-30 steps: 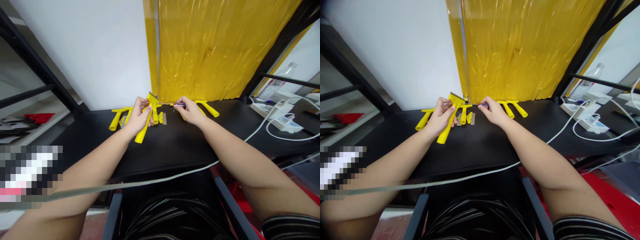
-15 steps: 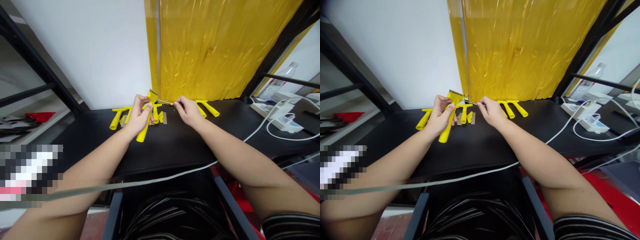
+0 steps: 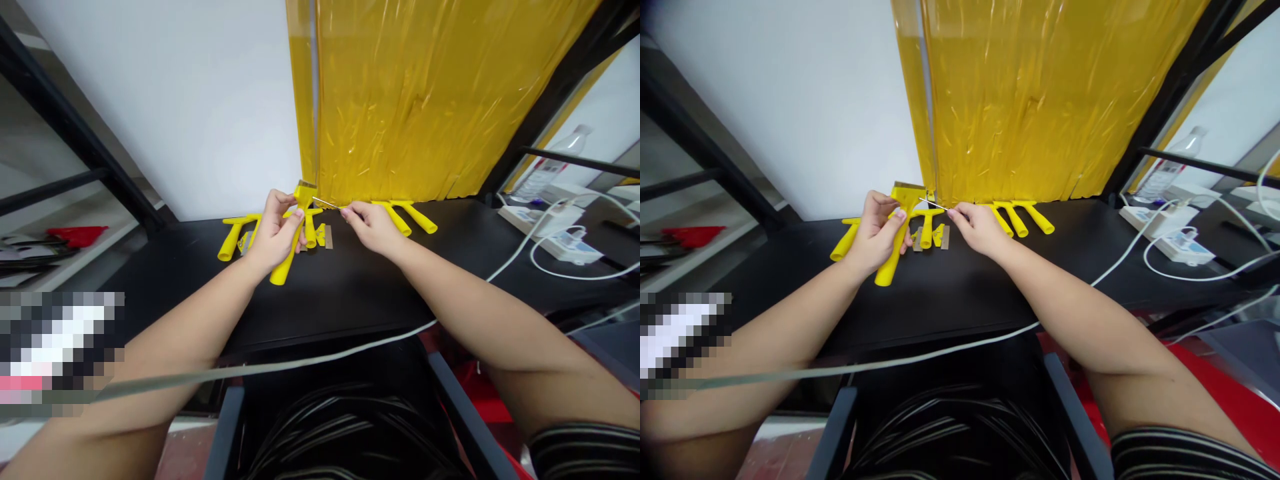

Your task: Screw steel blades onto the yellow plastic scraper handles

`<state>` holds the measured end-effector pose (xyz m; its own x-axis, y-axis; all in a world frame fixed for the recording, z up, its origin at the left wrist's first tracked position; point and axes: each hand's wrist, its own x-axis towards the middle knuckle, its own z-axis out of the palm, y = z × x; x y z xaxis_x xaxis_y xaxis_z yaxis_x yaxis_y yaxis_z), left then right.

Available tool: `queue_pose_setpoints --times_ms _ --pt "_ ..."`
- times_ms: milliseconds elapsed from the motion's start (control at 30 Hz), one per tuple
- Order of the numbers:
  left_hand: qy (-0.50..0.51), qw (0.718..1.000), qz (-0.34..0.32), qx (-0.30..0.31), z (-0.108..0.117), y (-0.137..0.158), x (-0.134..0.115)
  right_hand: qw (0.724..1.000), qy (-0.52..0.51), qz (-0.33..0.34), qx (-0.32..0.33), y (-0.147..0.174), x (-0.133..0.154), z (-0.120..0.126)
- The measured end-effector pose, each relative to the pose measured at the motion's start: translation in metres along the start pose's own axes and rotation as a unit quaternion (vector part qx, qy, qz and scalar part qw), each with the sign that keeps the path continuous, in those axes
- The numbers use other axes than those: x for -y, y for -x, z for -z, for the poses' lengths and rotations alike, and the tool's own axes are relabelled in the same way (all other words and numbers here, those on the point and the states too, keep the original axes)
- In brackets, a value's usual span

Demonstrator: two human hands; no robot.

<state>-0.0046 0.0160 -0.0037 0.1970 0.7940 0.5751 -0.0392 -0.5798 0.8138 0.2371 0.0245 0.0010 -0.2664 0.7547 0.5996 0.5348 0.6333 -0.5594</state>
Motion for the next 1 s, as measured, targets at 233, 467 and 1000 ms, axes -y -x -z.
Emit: queue_pose_setpoints --times_ms 233,467,1000 --pt "-0.059 0.995 -0.075 0.039 0.006 0.002 -0.005 0.955 -0.258 -0.091 0.114 -0.004 -0.008 0.008" --pt "-0.027 0.999 0.02 0.032 0.024 -0.016 0.009 0.96 0.122 0.082 0.238 -0.002 -0.023 0.013" --pt "0.098 0.943 0.313 -0.053 0.012 -0.02 -0.012 0.917 0.354 -0.003 0.184 -0.064 -0.083 0.011"
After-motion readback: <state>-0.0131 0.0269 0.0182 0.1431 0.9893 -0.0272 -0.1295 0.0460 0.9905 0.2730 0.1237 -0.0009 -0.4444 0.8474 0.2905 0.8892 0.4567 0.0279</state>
